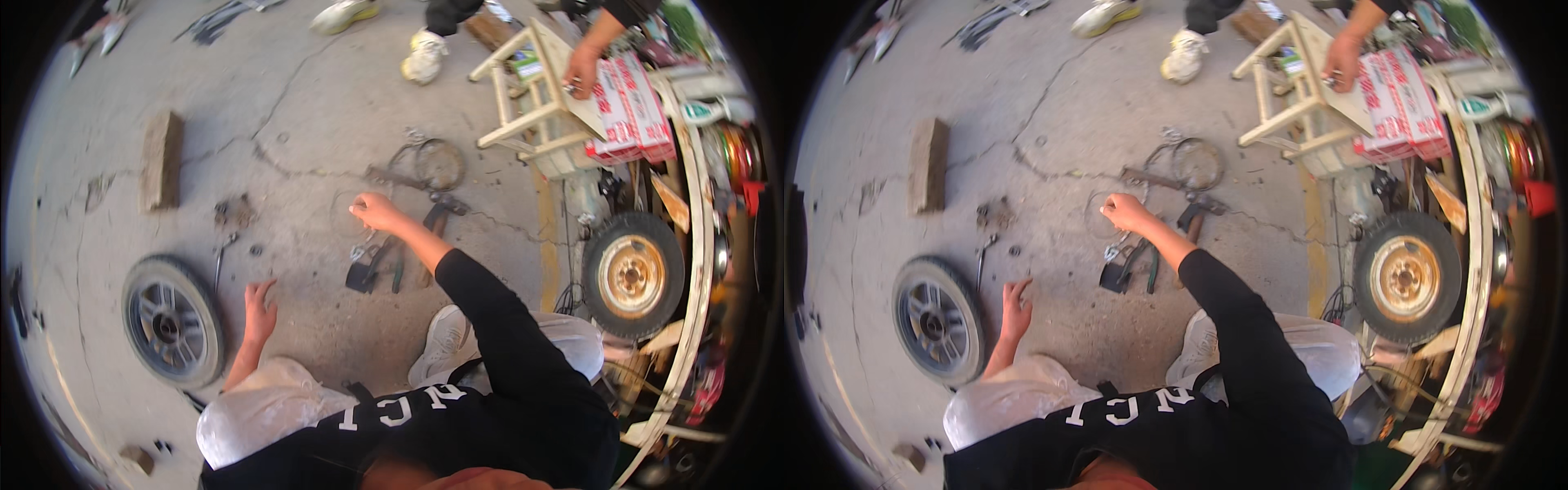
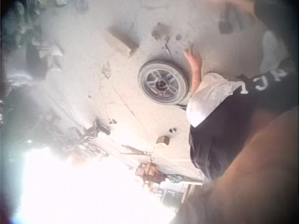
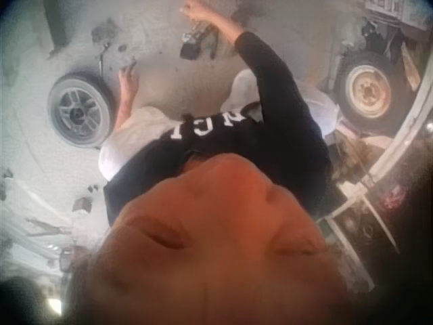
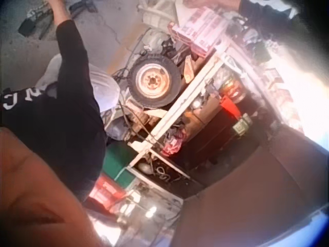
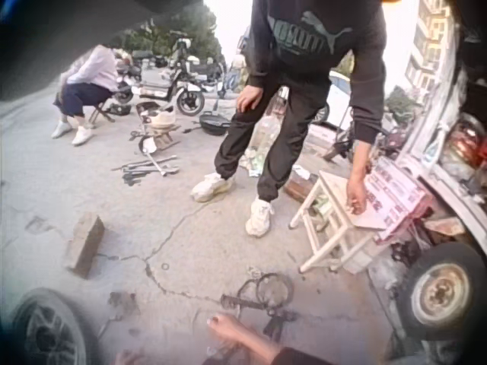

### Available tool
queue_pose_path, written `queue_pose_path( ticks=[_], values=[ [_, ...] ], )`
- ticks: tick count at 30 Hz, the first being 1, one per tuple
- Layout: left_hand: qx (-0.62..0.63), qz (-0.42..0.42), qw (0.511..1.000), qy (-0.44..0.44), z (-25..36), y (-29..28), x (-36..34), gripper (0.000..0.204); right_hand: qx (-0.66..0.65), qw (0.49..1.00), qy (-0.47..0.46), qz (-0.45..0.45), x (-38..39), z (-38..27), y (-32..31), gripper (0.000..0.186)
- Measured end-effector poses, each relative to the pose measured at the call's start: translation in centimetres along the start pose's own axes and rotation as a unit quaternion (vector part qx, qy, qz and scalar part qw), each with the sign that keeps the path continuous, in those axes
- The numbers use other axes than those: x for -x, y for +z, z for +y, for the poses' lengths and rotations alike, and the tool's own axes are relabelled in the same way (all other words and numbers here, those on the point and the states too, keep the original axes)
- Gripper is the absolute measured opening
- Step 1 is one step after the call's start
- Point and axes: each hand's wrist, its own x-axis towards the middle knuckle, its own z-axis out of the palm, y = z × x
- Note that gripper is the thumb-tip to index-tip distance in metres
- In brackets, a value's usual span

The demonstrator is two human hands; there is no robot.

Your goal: The person removes a bearing from a wheel hub using a hammer and pry bar, then cleans and applies grease to the bearing before placing it back into the hub.

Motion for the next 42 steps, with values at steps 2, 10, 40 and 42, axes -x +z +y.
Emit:
queue_pose_path(
  ticks=[2,10,40,42],
  values=[
    [-0.024,-0.045,0.999,0.015,0.9,-0.6,-0.5,0.027,0.234,0.969,-0.076,0.033,-0.8,1.7,-7.2,0.028],
    [-0.049,-0.057,0.997,-0.011,6.3,-6.0,-2.3,0.022,0.329,0.902,-0.123,0.25,8.0,-3.2,-31.0,0.031],
    [0.187,-0.196,0.952,-0.144,5.7,0.5,-0.4,0.029,-0.65,0.739,-0.046,-0.17,4.6,-11.6,-15.4,0.038],
    [0.286,-0.181,0.922,-0.189,7.0,-0.1,-0.7,0.031,-0.593,0.793,0.006,-0.138,4.5,-11.7,-10.5,0.034]
  ],
)
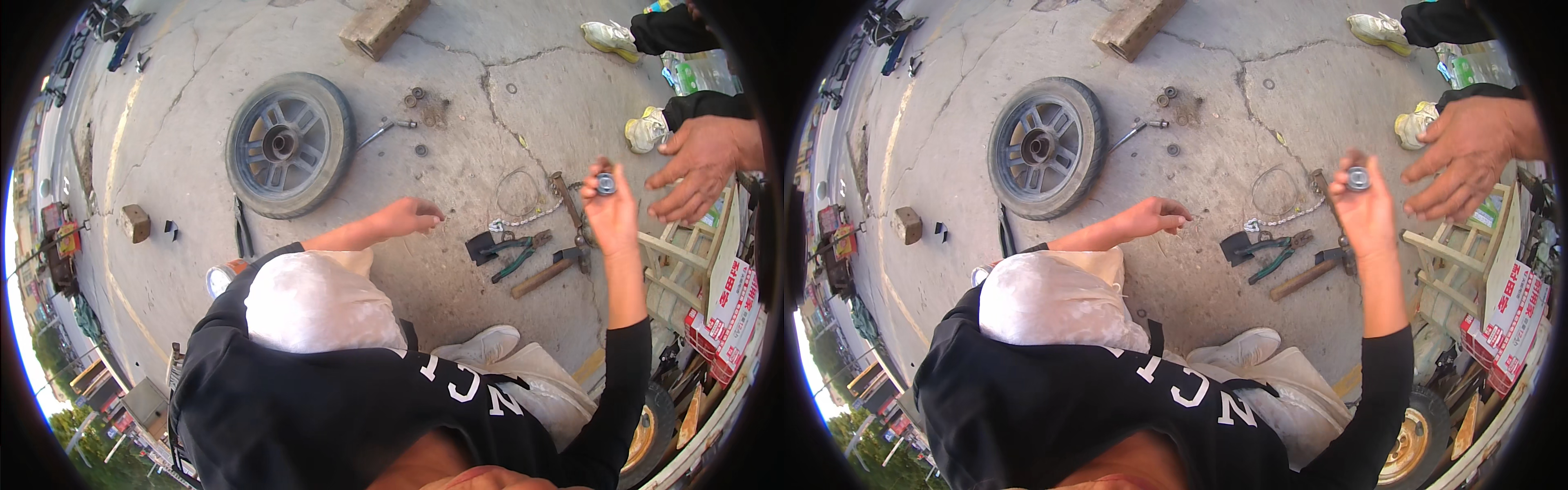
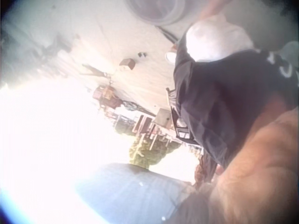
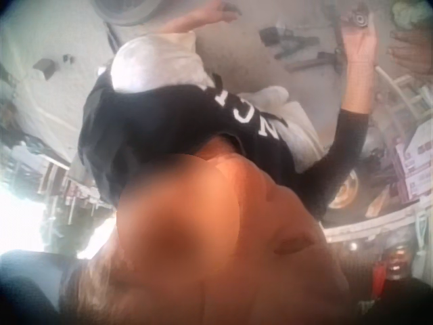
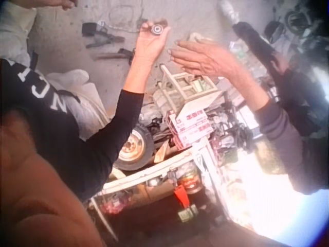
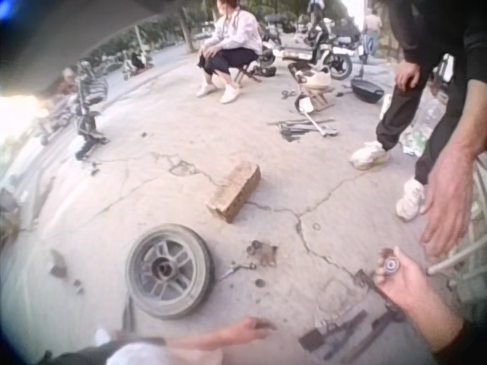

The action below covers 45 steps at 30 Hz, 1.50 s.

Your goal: The person removes a bearing from a wheel hub using a hammer and pry bar, then cleans and applies grease to the bearing before placing it back into the hub.

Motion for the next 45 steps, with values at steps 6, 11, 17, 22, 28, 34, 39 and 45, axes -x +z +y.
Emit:
queue_pose_path(
  ticks=[6,11,17,22,28,34,39,45],
  values=[
    [0.411,-0.056,0.91,0.003,-0.4,0.2,-0.4,0.043,0.297,0.945,0.133,-0.03,-1.6,14.4,4.0,0.02],
    [0.551,-0.074,0.831,-0.004,-2.6,1.3,-0.9,0.055,0.71,0.659,-0.164,-0.187,-1.2,22.6,6.9,0.029],
    [0.604,0.029,0.795,-0.053,-4.6,2.2,-2.2,0.035,0.74,0.629,-0.164,-0.171,-1.0,24.9,6.2,0.027],
    [0.629,0.04,0.776,-0.025,-4.6,1.7,-2.3,0.034,0.744,0.621,-0.165,-0.182,-1.5,24.5,6.6,0.026],
    [0.602,0.01,0.798,0.012,-5.4,0.9,-1.6,0.049,0.759,0.598,-0.165,-0.197,-1.9,25.4,7.1,0.042],
    [0.6,-0.017,0.799,0.041,-5.4,1.6,-2.6,0.034,0.739,0.652,-0.103,-0.136,-1.2,25.7,6.5,0.039],
    [0.626,-0.049,0.776,0.062,-5.7,1.3,-2.0,0.037,0.728,0.655,-0.111,-0.172,-1.8,25.3,5.7,0.036],
    [0.617,-0.075,0.773,0.13,-3.5,-1.3,0.5,0.042,0.422,0.897,0.043,-0.124,-3.9,23.8,5.2,0.034]
  ],
)
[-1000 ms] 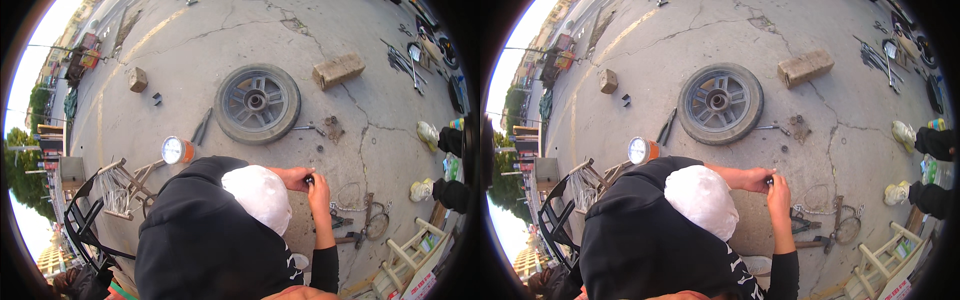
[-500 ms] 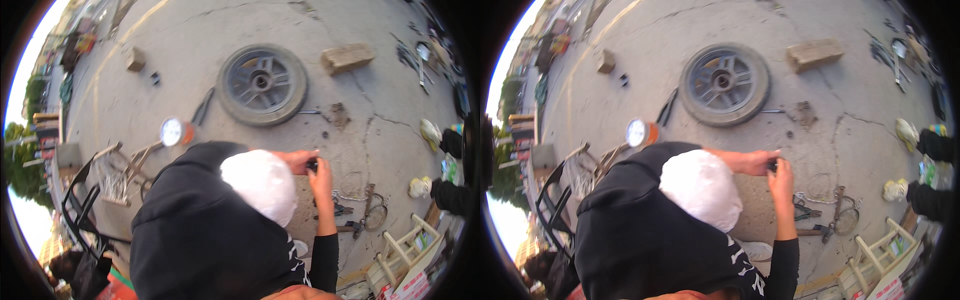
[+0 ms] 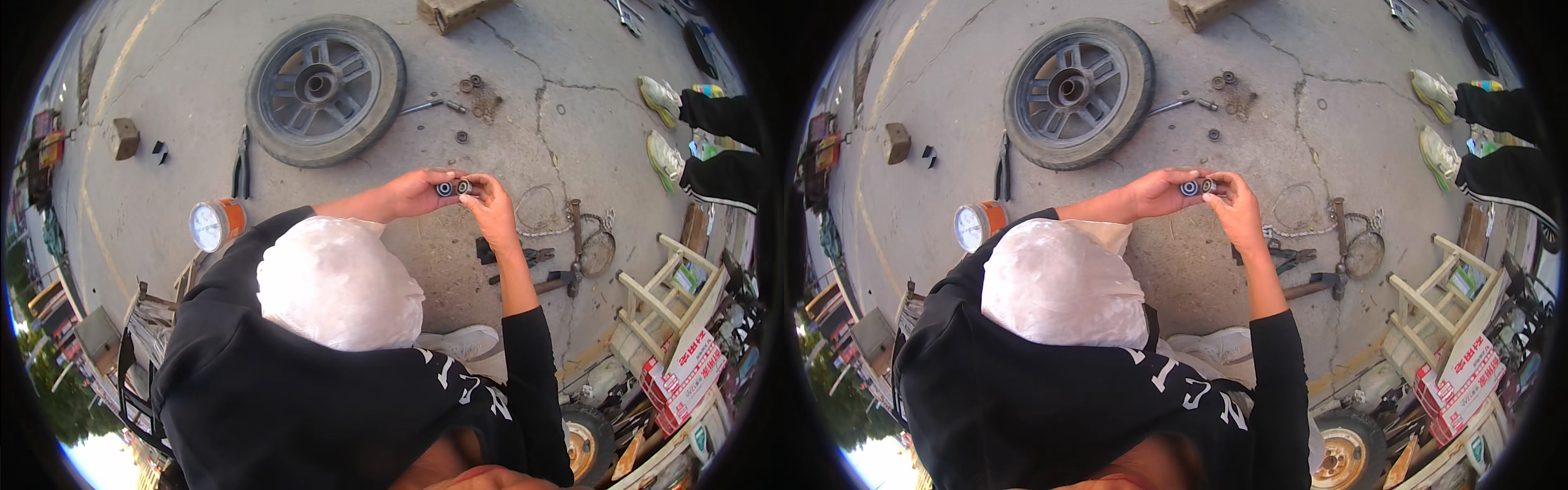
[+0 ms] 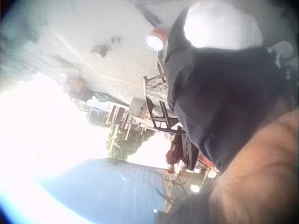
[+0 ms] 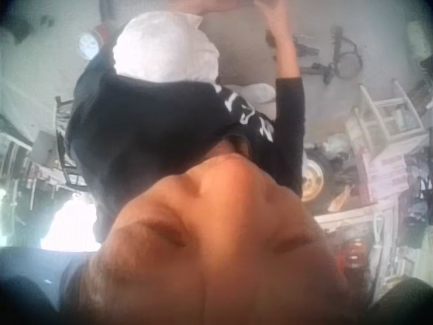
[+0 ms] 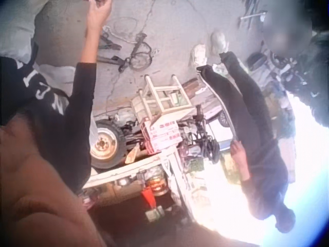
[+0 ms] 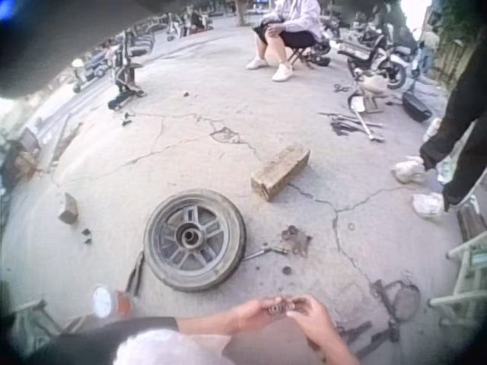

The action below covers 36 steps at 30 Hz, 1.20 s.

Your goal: The person removes a bearing from a wheel hub using a hammer and pry bar, then cleans and applies grease to the bearing before placing it back into the hub.

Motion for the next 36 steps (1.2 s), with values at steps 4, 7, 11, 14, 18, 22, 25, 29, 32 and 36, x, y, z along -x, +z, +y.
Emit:
queue_pose_path(
  ticks=[4,7,11,14,18,22,25,29,32,36],
  values=[
    [-0.04,0.014,0.999,-0.01,0.4,0.3,0.1,0.045,-0.109,0.994,0.001,0.003,0.4,-0.3,-0.6,0.033],
    [-0.062,0.026,0.998,-0.016,0.0,0.3,0.0,0.048,-0.159,0.987,-0.006,-0.004,0.7,0.7,-1.3,0.032],
    [-0.089,0.035,0.995,-0.02,-0.4,0.3,0.1,0.053,-0.156,0.987,-0.021,0.018,0.9,1.6,-1.4,0.032],
    [0.022,0.042,0.998,-0.052,-0.3,0.6,-0.3,0.062,-0.162,0.986,-0.02,0.024,1.1,1.7,-1.6,0.032],
    [0.087,0.038,0.993,-0.073,-0.3,1.0,-0.3,0.074,-0.162,0.986,-0.025,0.03,1.2,1.7,-2.0,0.032],
    [0.116,0.028,0.99,-0.078,-0.5,1.1,-0.5,0.068,-0.168,0.985,-0.02,0.046,1.5,1.7,-2.2,0.029],
    [0.065,-0.004,0.997,-0.049,-0.8,0.3,-0.6,0.054,-0.254,0.966,0.033,0.044,1.6,1.4,-1.9,0.023],
    [-0.029,-0.023,0.998,-0.046,-0.8,0.3,-0.7,0.045,-0.343,0.932,0.089,0.071,1.5,1.9,-2.2,0.019],
    [-0.041,0.003,0.998,-0.052,-0.7,1.0,-0.3,0.048,-0.337,0.93,0.119,0.087,1.4,2.1,-2.6,0.019],
    [-0.233,0.057,0.969,-0.065,-0.4,1.2,-0.5,0.041,-0.207,0.962,0.146,0.103,1.1,1.5,-2.1,0.019]
  ],
)
